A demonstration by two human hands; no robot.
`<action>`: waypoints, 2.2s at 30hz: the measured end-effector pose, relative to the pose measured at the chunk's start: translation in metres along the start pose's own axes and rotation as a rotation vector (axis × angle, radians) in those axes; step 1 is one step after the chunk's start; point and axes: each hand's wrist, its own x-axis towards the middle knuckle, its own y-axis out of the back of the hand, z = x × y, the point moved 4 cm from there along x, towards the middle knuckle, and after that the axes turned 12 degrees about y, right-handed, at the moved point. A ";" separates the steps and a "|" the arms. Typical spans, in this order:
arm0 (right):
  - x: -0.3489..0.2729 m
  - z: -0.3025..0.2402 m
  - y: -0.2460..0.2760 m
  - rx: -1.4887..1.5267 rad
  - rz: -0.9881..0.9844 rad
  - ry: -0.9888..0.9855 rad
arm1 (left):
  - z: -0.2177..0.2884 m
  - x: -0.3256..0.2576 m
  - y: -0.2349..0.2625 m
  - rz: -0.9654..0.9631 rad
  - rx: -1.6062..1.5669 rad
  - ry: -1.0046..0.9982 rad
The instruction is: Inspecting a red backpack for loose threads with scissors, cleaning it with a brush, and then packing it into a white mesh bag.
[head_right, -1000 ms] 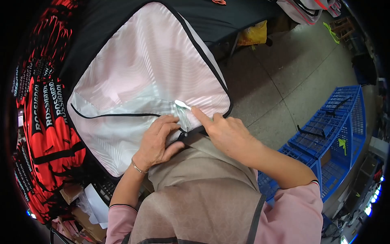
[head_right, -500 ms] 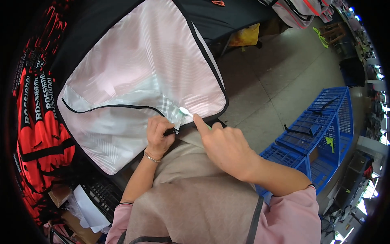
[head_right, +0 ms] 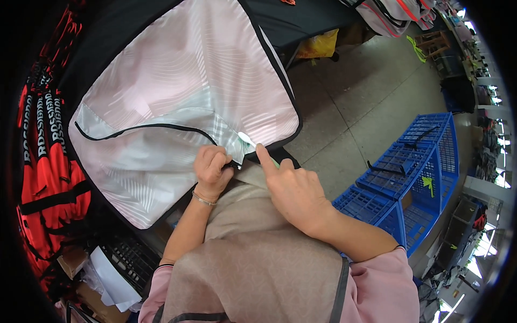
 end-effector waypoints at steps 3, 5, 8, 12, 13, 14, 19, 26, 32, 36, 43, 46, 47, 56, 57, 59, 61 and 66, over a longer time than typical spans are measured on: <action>-0.019 -0.005 -0.003 0.023 -0.025 -0.005 | -0.003 -0.001 0.000 0.007 -0.004 0.032; -0.027 -0.007 -0.001 0.021 -0.086 -0.027 | -0.004 -0.002 0.001 -0.003 0.010 0.009; -0.014 -0.002 -0.006 0.030 -0.070 -0.038 | -0.002 0.002 -0.002 0.004 0.000 0.013; -0.002 0.003 -0.014 0.020 0.063 -0.021 | -0.002 0.008 -0.002 0.019 -0.016 0.035; -0.008 0.002 -0.011 0.014 0.073 -0.020 | -0.002 0.006 -0.001 0.008 -0.013 0.023; -0.021 0.000 -0.010 0.043 0.002 -0.040 | 0.000 0.004 0.002 0.006 -0.007 0.009; -0.006 0.005 -0.022 0.075 0.001 -0.029 | -0.004 -0.002 -0.001 0.009 -0.007 0.022; -0.008 0.013 -0.006 0.135 -0.099 -0.009 | -0.005 0.000 0.002 0.050 -0.005 0.126; 0.011 0.026 -0.012 0.183 -0.082 0.007 | -0.004 0.009 -0.003 0.062 -0.025 0.125; 0.026 0.059 0.012 0.316 -0.122 0.085 | -0.004 0.005 0.004 0.052 -0.047 0.188; 0.070 0.188 0.112 0.654 0.544 -0.185 | 0.022 0.034 0.040 -0.191 -0.064 0.409; 0.122 0.261 0.113 0.310 0.744 -0.119 | 0.025 0.046 0.063 -0.275 -0.238 0.467; 0.139 0.285 0.110 0.254 0.756 -0.132 | 0.019 0.042 0.078 -0.180 -0.158 0.518; 0.254 0.325 0.103 -0.054 0.840 -0.035 | 0.001 -0.037 0.223 0.601 0.562 0.650; 0.256 0.309 0.105 -0.023 0.839 0.005 | -0.001 -0.042 0.230 0.631 0.638 0.684; 0.249 0.292 0.115 -0.039 0.846 0.071 | -0.013 -0.046 0.232 0.643 0.645 0.741; 0.242 0.269 0.124 0.217 0.892 0.133 | -0.032 -0.056 0.232 0.646 0.494 0.846; 0.240 0.101 0.149 0.503 0.804 0.406 | -0.079 -0.110 0.239 0.764 -0.078 1.057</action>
